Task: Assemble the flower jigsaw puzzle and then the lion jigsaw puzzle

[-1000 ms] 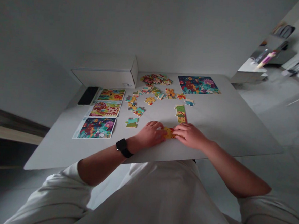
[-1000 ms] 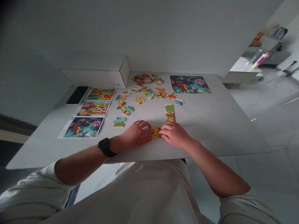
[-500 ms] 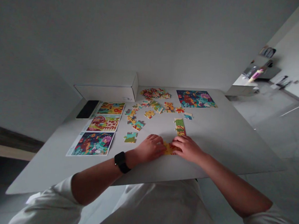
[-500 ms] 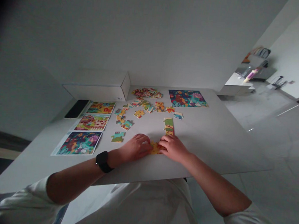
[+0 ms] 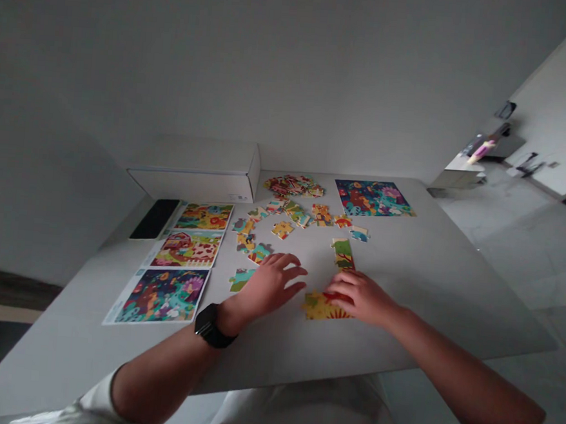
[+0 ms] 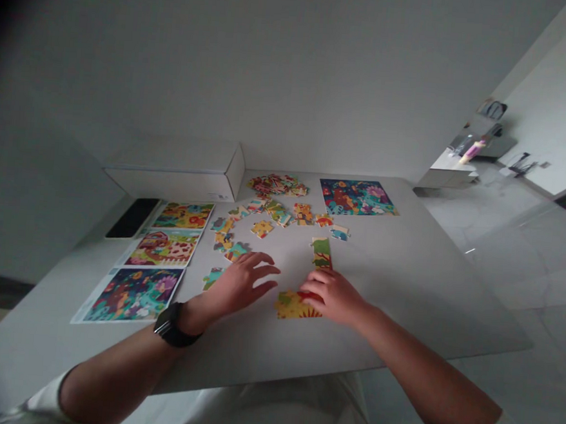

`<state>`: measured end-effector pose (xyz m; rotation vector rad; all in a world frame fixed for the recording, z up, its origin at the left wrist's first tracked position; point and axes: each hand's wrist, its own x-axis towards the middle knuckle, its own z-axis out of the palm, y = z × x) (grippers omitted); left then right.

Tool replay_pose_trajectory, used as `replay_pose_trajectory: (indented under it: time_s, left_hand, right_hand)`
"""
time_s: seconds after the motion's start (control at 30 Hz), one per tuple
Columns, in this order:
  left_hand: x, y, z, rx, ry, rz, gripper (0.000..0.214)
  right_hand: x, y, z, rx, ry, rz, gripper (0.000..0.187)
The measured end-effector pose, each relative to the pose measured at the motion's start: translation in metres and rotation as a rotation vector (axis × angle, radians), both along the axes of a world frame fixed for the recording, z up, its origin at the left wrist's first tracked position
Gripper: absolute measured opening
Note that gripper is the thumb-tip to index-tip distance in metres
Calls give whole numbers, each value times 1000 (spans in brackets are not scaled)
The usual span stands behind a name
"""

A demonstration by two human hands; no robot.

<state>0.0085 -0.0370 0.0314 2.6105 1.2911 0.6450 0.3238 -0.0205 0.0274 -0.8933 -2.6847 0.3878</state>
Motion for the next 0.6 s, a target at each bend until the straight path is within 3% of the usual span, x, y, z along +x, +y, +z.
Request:
replay_pose_trajectory:
  time_s: [0.17,0.4,0.6]
  left_hand:
    - [-34,29,-18,35,15,210,40]
    - [-24,41,-40,-57,152,278,55]
    - [-30,38,-39,-12,127,373,50]
  right_hand:
    - [-3,48,7,85,90,-107,24]
    - [-63,137,1,152,-45,-192,34]
    - [-100,162,-16,176,-132,-202,32]
